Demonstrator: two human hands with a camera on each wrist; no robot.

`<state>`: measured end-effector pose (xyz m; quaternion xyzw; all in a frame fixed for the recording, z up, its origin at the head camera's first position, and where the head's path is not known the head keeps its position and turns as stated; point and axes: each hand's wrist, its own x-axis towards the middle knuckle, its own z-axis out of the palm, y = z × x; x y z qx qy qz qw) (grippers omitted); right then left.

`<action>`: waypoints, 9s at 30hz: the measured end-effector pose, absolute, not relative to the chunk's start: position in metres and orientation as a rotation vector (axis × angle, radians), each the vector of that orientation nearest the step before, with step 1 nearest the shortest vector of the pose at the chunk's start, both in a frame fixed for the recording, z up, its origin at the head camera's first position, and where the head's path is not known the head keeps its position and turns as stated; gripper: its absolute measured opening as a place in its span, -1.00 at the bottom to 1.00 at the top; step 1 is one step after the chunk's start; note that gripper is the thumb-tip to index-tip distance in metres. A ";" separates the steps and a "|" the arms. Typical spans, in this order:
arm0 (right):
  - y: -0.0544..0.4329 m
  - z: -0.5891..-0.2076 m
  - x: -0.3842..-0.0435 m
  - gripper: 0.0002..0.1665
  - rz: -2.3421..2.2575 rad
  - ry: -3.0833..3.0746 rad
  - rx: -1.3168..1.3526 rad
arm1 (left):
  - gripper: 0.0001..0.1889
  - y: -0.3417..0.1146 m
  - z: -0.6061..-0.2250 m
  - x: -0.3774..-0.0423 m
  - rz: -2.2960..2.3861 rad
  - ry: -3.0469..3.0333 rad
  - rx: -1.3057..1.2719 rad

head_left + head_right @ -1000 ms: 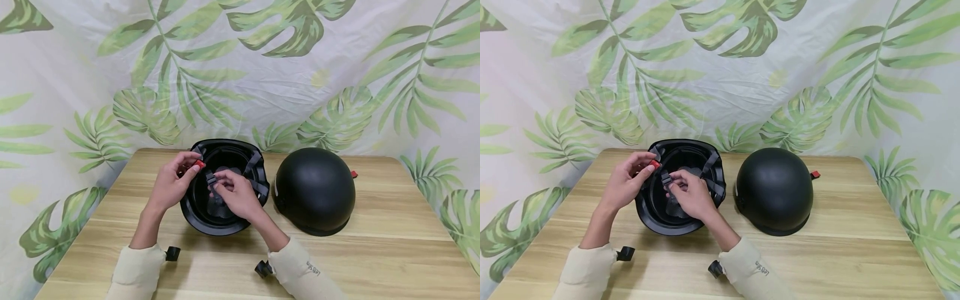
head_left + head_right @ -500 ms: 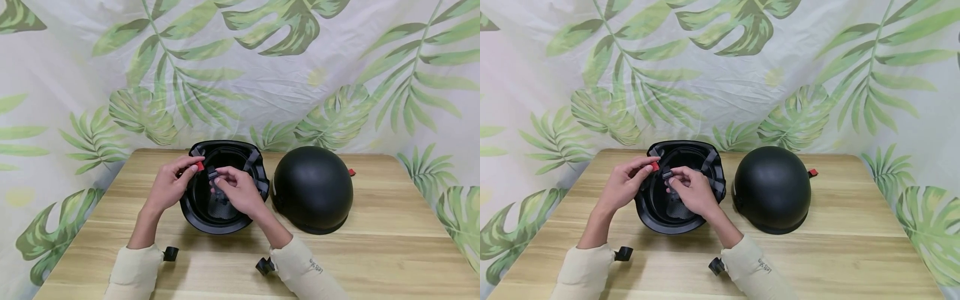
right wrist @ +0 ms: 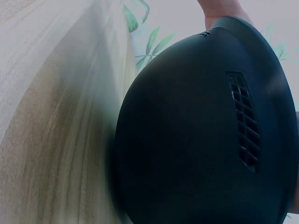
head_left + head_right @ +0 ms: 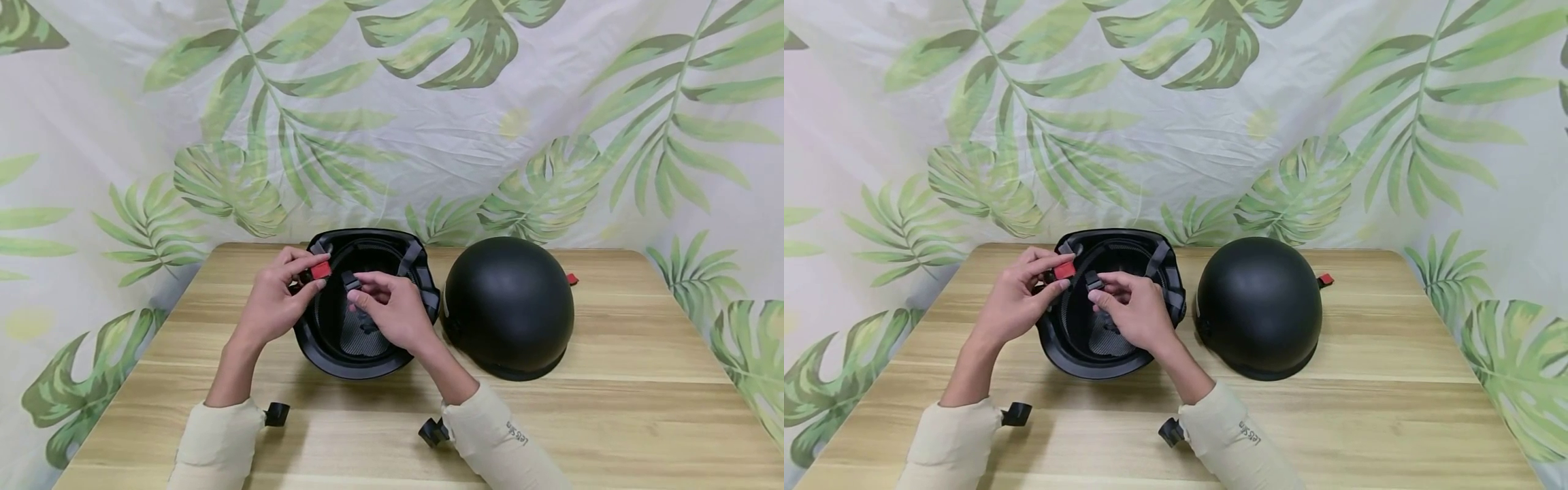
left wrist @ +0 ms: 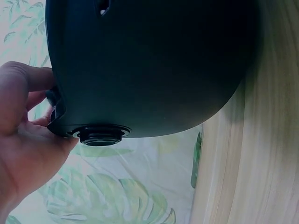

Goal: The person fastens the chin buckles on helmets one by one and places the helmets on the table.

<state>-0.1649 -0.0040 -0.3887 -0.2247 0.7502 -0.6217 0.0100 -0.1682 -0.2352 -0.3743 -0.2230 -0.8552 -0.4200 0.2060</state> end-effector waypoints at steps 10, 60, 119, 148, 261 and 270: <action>0.000 -0.383 -0.166 -0.54 -1.922 2.329 -0.701 | -0.59 -0.235 -0.375 -0.170 -1.174 -2.388 -0.658; 0.054 -0.363 -0.196 -0.65 -1.777 2.245 -0.817 | -0.65 -0.183 -0.366 -0.163 -1.141 -2.347 -0.622; 0.035 -0.360 -0.176 -0.70 -1.843 2.536 -0.797 | -0.67 -0.201 -0.361 -0.169 -1.111 -2.304 -0.698; 0.045 -0.369 -0.192 -0.67 -1.919 2.335 -0.888 | -0.68 -0.202 -0.369 -0.173 -1.233 -2.283 -0.793; 0.070 -0.396 -0.173 -0.07 -1.315 2.806 -0.430 | -0.39 -0.266 -0.358 -0.175 -0.961 -2.792 -0.374; 0.068 -0.405 -0.176 -0.07 -1.300 2.782 -0.419 | -0.39 -0.268 -0.354 -0.175 -1.007 -2.763 -0.325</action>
